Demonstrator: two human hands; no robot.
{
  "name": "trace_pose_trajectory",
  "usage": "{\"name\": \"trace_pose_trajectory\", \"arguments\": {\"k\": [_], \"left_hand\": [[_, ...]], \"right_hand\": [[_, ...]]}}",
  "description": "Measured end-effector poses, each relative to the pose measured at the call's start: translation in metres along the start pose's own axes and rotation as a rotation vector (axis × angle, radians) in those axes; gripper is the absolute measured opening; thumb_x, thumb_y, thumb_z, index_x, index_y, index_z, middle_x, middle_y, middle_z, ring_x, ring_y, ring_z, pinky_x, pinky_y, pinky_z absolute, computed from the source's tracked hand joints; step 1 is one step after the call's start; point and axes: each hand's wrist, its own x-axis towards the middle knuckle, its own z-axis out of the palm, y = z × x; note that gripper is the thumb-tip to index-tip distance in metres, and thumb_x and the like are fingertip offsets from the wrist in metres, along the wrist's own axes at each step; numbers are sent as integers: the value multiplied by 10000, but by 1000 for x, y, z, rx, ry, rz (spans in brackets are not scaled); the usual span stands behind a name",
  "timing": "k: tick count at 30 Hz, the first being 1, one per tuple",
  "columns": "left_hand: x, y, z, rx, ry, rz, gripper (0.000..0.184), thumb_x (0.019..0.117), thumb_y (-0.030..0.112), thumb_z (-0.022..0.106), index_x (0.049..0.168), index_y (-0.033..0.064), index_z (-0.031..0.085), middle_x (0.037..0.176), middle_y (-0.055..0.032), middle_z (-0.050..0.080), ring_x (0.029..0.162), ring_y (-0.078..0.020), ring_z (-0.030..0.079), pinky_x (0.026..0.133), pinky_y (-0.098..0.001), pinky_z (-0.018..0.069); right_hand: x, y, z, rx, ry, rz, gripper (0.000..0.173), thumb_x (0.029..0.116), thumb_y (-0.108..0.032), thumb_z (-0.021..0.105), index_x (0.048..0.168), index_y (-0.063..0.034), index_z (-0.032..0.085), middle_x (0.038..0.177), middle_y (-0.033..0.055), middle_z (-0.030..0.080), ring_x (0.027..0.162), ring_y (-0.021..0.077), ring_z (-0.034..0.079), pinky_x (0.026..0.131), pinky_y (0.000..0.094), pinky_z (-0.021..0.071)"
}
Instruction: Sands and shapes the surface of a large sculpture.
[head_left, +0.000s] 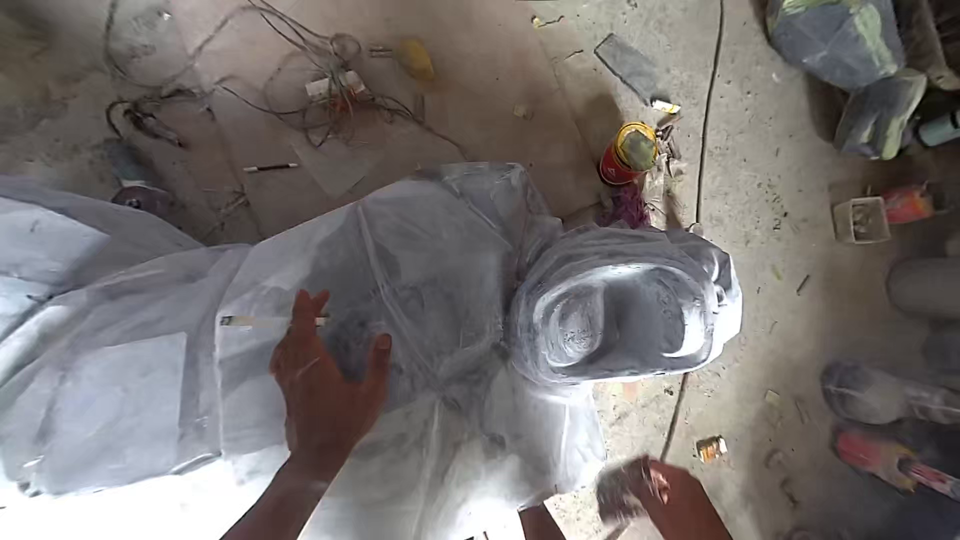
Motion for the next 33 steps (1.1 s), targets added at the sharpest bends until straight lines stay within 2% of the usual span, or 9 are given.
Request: {"name": "trace_pose_trajectory", "arguments": {"k": [4, 9, 12, 15, 17, 21, 24, 27, 33], "left_hand": [[4, 1, 0, 12, -3, 18, 922, 959, 569, 544, 1621, 38, 184, 1582, -212, 412, 1401, -433, 440, 1159, -635, 288], [5, -1, 1, 44, -30, 43, 928, 956, 592, 526, 1618, 33, 193, 1575, -221, 419, 1398, -443, 445, 1149, -650, 300], [5, -2, 0, 66, -51, 32, 933, 945, 616, 518, 1607, 31, 219, 1579, -221, 409, 1394, -449, 445, 1134, -659, 313], [8, -3, 0, 71, -70, 44, 924, 944, 607, 511, 1609, 36, 218, 1568, -236, 415, 1387, -462, 444, 1116, -670, 326], [9, -2, 0, 64, -93, 35, 939, 938, 622, 503, 1616, 45, 205, 1567, -223, 417, 1379, -446, 450, 1121, -651, 330], [10, -1, -3, 60, -122, 32, 945, 940, 656, 492, 1617, 57, 216, 1581, -224, 400, 1381, -454, 449, 1122, -656, 331], [7, 0, -3, 44, -133, 60, 934, 954, 628, 500, 1621, 47, 201, 1586, -246, 385, 1413, -465, 417, 1151, -669, 288], [9, 0, -2, 50, -122, 58, 923, 954, 622, 504, 1612, 40, 222, 1590, -248, 380, 1422, -460, 413, 1160, -646, 296], [8, 1, -4, 38, -134, 39, 932, 943, 645, 510, 1613, 52, 248, 1595, -221, 396, 1429, -461, 407, 1175, -618, 297]], "right_hand": [[50, -89, -59, 432, 295, -384, 297, 935, -319, 711, 1153, -120, 730, 1029, -1, 764, 983, 120, 728, 887, 381, 622], [78, -102, -48, -8, 891, -427, 294, 859, -280, 775, 1053, -63, 736, 932, 81, 743, 773, 214, 729, 673, 479, 621], [86, -86, 24, -197, 808, -407, 214, 832, -285, 750, 952, -110, 767, 882, 66, 760, 713, 231, 739, 580, 477, 608], [91, -91, 80, -90, 743, -427, 265, 812, -271, 734, 1013, -102, 768, 1163, 48, 752, 1069, 219, 712, 874, 437, 592], [96, -93, 94, -17, 820, -389, 304, 797, -236, 695, 1045, -67, 739, 1136, 66, 744, 1110, 237, 679, 958, 464, 520], [95, -86, 100, -150, 786, -325, 398, 895, -188, 560, 1228, 3, 664, 1237, 96, 730, 1231, 245, 660, 1120, 568, 412], [92, -63, 74, -425, 577, -376, 471, 963, -115, 551, 1428, -143, 619, 1524, -3, 562, 1439, 194, 492, 1175, 647, 317], [104, -35, 37, -567, 642, -298, 571, 943, -15, 592, 1483, -204, 576, 1606, -20, 462, 1493, 207, 417, 1199, 679, 264], [92, -78, 103, -188, 565, -185, 607, 945, 17, 461, 1547, -63, 465, 1633, 69, 412, 1544, 229, 323, 1241, 408, 343]]}}
